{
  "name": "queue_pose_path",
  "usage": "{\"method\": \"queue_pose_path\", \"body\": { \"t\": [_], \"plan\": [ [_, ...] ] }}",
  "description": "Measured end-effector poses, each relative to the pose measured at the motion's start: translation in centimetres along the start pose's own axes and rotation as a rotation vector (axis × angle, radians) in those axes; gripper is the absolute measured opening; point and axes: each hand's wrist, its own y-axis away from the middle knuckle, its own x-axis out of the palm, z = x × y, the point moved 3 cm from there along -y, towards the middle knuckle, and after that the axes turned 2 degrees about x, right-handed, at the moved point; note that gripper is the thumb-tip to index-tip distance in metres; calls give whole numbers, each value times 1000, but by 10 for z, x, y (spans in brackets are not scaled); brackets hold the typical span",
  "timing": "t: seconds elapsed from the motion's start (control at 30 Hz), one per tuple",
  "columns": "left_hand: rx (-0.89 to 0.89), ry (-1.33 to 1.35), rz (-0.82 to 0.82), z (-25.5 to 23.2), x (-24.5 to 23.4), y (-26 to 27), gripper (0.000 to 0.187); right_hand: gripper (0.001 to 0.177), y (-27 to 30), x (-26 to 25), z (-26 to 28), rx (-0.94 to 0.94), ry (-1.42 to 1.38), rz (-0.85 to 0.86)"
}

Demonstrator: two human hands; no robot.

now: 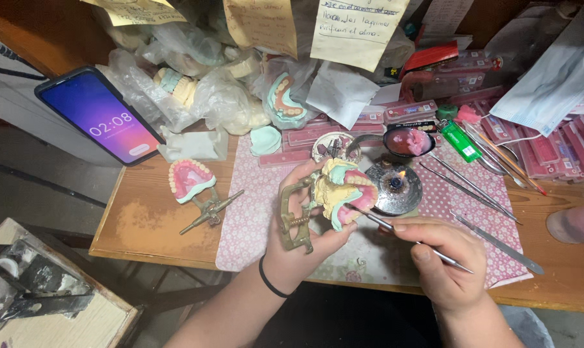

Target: The person uses a metal tool to scrape and shape a pink material on a dental mold held in a clamp. They repeatedly dip the tool into a small dish and work on the mold's surface, occasionally switching between different molds.

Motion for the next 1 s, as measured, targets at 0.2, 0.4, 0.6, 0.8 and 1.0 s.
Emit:
{"method": "queue_pose_path", "body": {
  "t": [0.2,0.4,0.6,0.8,1.0],
  "plan": [
    [-8,76,-10,3,1,2,81,33,-1,2,3,-64,-25,54],
    [-19,61,-9,1,0,3,86,31,0,1,3,-115,-107,116],
    [-83,-59,-49,6,-1,5,88,32,1,1,1,-40,-21,61],
    [-20,-74,-34,8,-2,7,88,32,4,2,-4,-19,15,30],
    [103,-37,7,7,-1,6,86,34,5,1,-4,-73,-37,87]
  ]
}}
